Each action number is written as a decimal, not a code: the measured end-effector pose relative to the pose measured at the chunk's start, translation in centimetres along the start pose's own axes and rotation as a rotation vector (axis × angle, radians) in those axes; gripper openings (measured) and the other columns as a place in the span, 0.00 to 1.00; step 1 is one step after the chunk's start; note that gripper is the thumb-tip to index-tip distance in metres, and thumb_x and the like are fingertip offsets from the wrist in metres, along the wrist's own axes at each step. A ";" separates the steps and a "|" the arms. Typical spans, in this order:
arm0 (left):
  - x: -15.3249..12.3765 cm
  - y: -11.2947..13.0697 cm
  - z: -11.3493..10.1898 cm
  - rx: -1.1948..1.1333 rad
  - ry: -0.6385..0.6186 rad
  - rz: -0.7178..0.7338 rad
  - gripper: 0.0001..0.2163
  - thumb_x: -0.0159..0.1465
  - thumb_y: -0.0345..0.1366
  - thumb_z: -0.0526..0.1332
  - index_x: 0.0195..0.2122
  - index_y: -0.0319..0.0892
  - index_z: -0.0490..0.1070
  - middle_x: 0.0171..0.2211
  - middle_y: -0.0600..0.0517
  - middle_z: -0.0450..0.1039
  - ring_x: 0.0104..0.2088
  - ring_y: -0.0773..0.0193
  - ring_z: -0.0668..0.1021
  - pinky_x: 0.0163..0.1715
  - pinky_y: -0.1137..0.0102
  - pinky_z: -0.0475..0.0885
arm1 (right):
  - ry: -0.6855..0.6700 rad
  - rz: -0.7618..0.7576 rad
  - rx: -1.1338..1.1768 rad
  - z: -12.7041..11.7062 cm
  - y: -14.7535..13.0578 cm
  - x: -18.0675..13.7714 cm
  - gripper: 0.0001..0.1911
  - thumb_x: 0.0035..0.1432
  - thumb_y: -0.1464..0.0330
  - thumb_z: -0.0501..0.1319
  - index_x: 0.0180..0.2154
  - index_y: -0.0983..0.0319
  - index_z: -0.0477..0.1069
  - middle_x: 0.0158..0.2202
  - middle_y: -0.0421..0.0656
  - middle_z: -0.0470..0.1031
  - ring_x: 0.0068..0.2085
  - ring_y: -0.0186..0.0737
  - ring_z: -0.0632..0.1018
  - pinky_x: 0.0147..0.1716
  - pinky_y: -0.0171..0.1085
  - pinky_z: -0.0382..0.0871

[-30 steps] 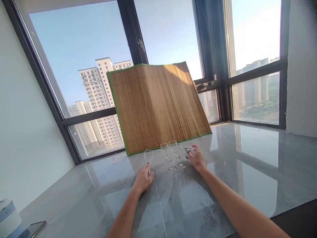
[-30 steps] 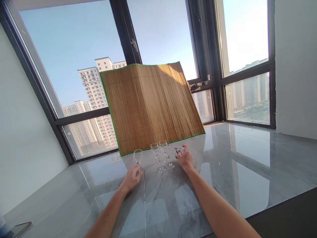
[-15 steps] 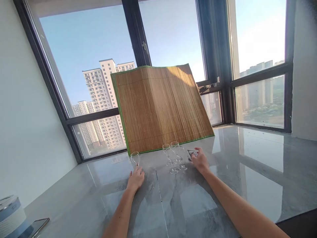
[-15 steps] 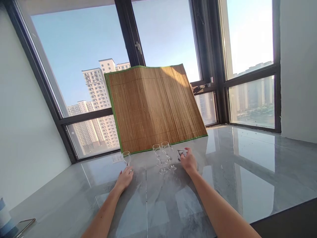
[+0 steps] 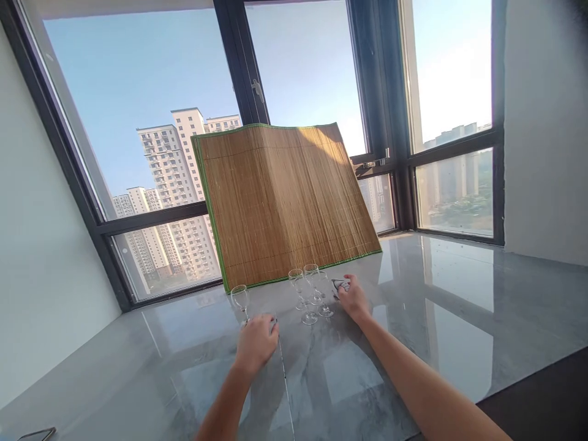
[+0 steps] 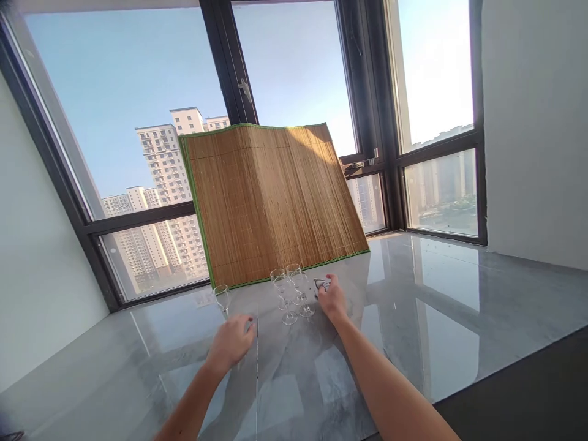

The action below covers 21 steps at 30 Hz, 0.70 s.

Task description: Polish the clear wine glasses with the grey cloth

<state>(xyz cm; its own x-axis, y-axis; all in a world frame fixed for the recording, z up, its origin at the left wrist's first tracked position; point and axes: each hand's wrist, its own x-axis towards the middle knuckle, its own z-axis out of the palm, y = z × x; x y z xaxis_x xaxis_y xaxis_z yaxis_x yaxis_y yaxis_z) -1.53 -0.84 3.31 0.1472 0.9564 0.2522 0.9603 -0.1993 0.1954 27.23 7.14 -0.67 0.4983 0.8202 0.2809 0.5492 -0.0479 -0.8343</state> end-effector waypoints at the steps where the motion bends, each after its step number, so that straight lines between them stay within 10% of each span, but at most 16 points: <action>1: -0.1 1.0 0.2 -0.068 -0.009 0.119 0.17 0.64 0.43 0.51 0.49 0.46 0.74 0.51 0.44 0.73 0.52 0.52 0.73 0.54 0.60 0.63 | 0.002 0.000 0.001 0.0 0.0 -0.1 0.22 0.57 0.68 0.52 0.54 0.59 0.60 0.43 0.48 0.76 0.41 0.44 0.77 0.38 0.37 0.66; 4: 0.0 3.4 1.8 -0.179 -0.058 0.363 0.21 0.62 0.46 0.56 0.55 0.49 0.70 0.63 0.47 0.60 0.61 0.50 0.64 0.61 0.58 0.56 | 0.006 -0.002 0.006 -0.1 -0.1 -0.3 0.21 0.57 0.68 0.52 0.54 0.59 0.61 0.41 0.48 0.76 0.40 0.44 0.78 0.38 0.37 0.66; 10: 0.9 4.3 3.9 -0.230 -0.230 0.389 0.31 0.62 0.51 0.55 0.66 0.54 0.53 0.70 0.53 0.42 0.67 0.48 0.53 0.66 0.52 0.45 | 0.020 -0.015 0.050 -0.4 -0.5 -0.5 0.21 0.58 0.69 0.52 0.53 0.61 0.61 0.38 0.48 0.77 0.40 0.43 0.78 0.37 0.35 0.66; 21: 0.7 4.6 3.1 -0.152 -0.185 0.446 0.31 0.62 0.55 0.53 0.65 0.53 0.56 0.61 0.48 0.62 0.62 0.50 0.63 0.65 0.53 0.45 | 0.025 -0.015 0.067 0.0 -0.8 -0.6 0.21 0.57 0.69 0.52 0.53 0.61 0.62 0.38 0.48 0.77 0.39 0.43 0.78 0.38 0.35 0.65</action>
<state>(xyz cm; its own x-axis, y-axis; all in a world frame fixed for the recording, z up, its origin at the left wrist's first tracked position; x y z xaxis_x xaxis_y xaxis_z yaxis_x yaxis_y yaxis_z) 3.75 -0.42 1.45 0.5882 0.7900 0.1730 0.7507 -0.6129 0.2465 26.47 6.74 -0.15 0.5074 0.8061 0.3047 0.5110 0.0033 -0.8596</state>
